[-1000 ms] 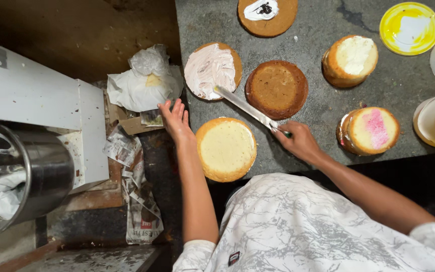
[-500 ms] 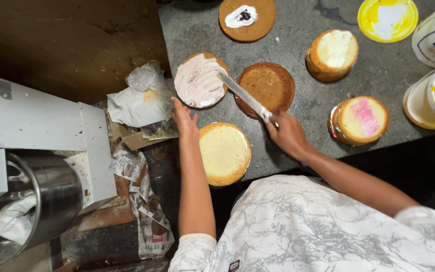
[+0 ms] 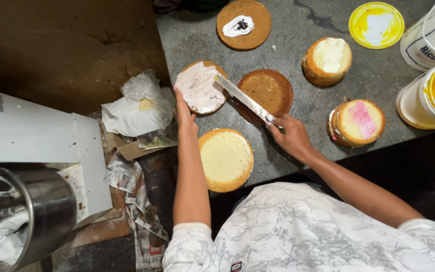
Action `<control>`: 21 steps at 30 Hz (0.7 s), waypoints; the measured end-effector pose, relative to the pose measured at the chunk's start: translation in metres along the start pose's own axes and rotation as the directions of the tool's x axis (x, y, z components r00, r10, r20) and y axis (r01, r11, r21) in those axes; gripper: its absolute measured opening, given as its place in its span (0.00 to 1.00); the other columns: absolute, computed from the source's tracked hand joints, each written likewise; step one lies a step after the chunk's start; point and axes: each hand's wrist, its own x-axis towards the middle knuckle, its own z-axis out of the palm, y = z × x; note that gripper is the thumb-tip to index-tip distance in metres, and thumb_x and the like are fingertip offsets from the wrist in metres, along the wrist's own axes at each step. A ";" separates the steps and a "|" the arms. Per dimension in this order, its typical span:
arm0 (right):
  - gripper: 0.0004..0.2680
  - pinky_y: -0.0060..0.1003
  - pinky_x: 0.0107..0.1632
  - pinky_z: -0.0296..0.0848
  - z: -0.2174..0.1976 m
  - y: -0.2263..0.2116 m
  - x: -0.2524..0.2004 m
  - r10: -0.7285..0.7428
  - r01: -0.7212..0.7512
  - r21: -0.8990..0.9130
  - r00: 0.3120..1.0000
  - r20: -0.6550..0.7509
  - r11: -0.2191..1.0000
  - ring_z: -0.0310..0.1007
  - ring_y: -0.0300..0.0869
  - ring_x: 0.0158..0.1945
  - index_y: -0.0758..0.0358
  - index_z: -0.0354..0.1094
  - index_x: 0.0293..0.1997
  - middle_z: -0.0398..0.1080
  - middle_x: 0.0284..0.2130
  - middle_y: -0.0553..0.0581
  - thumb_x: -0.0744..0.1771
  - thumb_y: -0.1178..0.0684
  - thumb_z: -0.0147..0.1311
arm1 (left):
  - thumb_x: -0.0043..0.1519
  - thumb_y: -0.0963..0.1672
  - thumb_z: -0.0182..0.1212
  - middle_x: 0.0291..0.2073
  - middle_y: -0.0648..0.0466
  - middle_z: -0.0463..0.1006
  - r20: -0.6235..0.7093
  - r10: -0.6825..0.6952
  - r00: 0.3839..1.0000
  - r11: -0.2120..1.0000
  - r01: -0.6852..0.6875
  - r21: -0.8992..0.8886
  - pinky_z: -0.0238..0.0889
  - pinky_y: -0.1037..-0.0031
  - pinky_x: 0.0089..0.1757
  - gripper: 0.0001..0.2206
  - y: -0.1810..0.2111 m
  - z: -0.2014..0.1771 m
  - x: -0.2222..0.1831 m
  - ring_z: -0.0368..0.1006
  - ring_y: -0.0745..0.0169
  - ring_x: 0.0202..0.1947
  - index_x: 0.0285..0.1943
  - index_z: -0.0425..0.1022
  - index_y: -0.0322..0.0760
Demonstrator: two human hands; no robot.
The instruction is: The person applies cream and spreads it over several sponge cake layers using a spatula, and then stacks the layers on top of each other.
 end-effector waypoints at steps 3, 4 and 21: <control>0.10 0.46 0.34 0.70 -0.014 0.000 -0.016 0.051 -0.047 0.098 0.998 -0.040 0.994 0.75 0.52 0.30 0.70 0.78 0.46 0.74 0.30 0.65 0.66 0.53 0.61 | 0.54 0.65 0.54 0.70 0.49 0.66 0.127 0.128 0.984 0.989 -0.117 -0.096 0.49 0.54 0.63 0.42 0.004 0.014 0.008 0.64 0.54 0.68 0.73 0.60 0.41; 0.09 0.45 0.32 0.69 -0.015 -0.002 -0.022 0.080 -0.070 0.146 0.995 -0.063 0.987 0.75 0.50 0.28 0.69 0.78 0.44 0.74 0.29 0.64 0.66 0.53 0.61 | 0.57 0.64 0.56 0.71 0.46 0.65 0.217 0.235 0.947 0.950 -0.178 -0.256 0.52 0.55 0.65 0.43 0.000 0.017 0.013 0.63 0.51 0.70 0.73 0.60 0.34; 0.08 0.36 0.31 0.63 -0.058 0.017 -0.020 0.160 -0.134 0.191 0.979 -0.128 0.972 0.67 0.38 0.28 0.68 0.77 0.46 0.72 0.27 0.58 0.67 0.54 0.61 | 0.52 0.68 0.53 0.76 0.45 0.57 0.610 0.212 0.763 0.823 0.197 -0.532 0.48 0.48 0.70 0.52 0.022 0.010 0.012 0.53 0.43 0.75 0.78 0.52 0.34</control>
